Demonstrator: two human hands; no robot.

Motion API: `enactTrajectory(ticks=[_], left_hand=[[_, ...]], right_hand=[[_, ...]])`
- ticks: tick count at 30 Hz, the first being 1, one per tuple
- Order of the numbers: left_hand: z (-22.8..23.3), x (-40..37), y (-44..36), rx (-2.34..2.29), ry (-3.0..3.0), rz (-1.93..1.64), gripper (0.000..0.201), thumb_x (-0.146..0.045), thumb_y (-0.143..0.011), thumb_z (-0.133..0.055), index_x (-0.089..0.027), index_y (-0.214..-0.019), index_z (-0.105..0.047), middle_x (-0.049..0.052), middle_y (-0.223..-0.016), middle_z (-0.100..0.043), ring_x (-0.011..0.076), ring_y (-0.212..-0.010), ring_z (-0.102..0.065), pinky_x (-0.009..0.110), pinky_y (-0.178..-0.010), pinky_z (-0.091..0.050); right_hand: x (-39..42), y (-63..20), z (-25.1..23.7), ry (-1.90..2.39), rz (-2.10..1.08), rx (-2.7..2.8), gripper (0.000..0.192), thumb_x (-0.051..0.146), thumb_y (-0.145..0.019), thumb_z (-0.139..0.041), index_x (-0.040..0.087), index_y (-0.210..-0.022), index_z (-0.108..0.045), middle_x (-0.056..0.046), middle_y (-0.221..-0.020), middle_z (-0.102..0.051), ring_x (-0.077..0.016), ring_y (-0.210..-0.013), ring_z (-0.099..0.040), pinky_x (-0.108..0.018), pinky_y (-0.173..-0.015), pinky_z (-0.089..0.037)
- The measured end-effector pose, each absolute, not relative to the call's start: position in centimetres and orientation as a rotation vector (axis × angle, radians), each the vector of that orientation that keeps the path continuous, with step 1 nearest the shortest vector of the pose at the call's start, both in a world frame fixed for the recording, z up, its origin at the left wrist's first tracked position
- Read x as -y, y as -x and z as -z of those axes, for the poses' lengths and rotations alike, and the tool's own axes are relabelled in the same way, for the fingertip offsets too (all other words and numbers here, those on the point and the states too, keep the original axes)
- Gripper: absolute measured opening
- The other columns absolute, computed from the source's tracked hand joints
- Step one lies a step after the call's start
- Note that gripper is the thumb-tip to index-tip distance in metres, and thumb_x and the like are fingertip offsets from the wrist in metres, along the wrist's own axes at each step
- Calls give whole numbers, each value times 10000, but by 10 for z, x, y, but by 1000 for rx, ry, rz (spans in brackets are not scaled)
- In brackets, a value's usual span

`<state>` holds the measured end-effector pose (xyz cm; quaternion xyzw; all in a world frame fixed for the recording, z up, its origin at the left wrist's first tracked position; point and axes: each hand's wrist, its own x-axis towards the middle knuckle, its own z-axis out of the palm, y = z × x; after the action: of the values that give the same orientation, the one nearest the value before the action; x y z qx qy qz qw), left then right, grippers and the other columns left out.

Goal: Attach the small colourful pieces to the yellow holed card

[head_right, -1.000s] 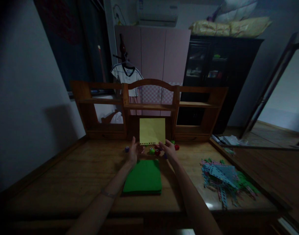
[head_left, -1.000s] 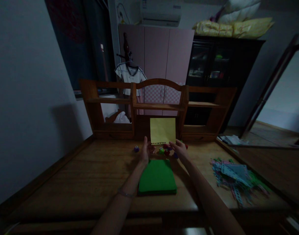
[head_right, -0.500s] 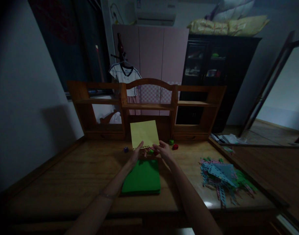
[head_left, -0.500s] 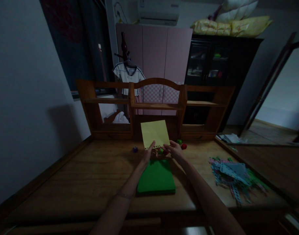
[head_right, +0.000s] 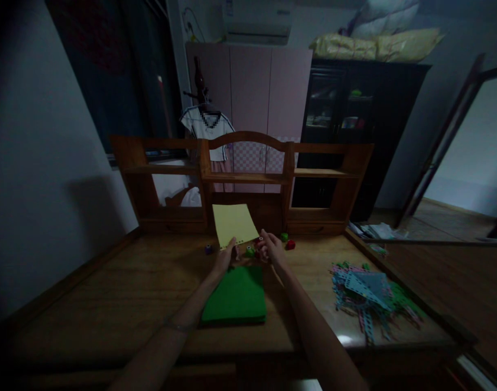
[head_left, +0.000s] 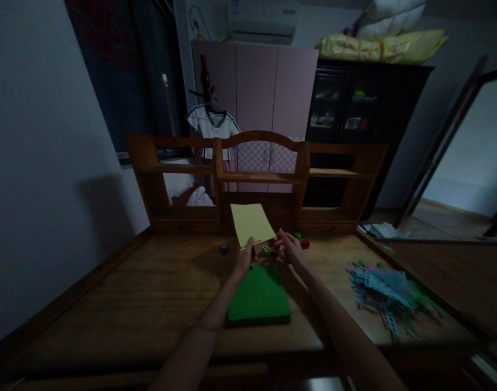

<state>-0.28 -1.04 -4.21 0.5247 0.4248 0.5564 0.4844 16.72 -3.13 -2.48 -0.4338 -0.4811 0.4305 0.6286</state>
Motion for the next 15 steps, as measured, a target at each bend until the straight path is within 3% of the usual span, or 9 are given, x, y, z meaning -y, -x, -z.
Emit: enactTrajectory(ticks=[2, 5, 9, 12, 15], left_hand=[[42, 6, 9, -1099, -1185, -1637, 510, -600, -798, -398, -173, -525, -457, -15, -455, -435, 109, -457, -440, 238, -532, -377], [43, -3, 22, -1151, -927, -1923, 472, -592, -817, -361, -186, -586, -426, -31, -483, -398, 103, -443, -407, 229, -478, -351], [49, -11, 32, -1106, -645, -1947, 434, -572, -819, -348, -199, -597, -363, -42, -507, -363, 93, -418, -365, 224, -440, -346], [53, -13, 33, -1084, -622, -1921, 412, -560, -812, -357, -201, -610, -351, -48, -517, -356, 87, -415, -354, 214, -431, -342], [53, -12, 32, -1103, -675, -1926, 410, -567, -802, -363, -199, -621, -358, -49, -527, -365, 87, -427, -366, 209, -431, -339]], right_hand=[[29, -178, 23, 1043, -787, 1007, 444, 597, -748, -501, 177, -875, -570, 42, -521, -537, -58, -331, -378, -180, -324, -246], [25, -208, 21, 1106, -503, 797, 473, 612, -772, -431, 177, -914, -550, 52, -513, -512, -71, -365, -398, -187, -363, -278], [22, -250, 24, 1233, -225, 599, 448, 569, -819, -339, 171, -888, -532, 17, -593, -558, -110, -467, -493, -226, -473, -370], [21, -265, 30, 1335, -103, 622, 517, 556, -856, -224, 161, -821, -556, -31, -640, -591, -142, -552, -538, -265, -573, -393], [21, -262, 35, 1449, -30, 756, 526, 553, -864, -224, 169, -811, -579, -69, -727, -623, -176, -658, -566, -292, -658, -395]])
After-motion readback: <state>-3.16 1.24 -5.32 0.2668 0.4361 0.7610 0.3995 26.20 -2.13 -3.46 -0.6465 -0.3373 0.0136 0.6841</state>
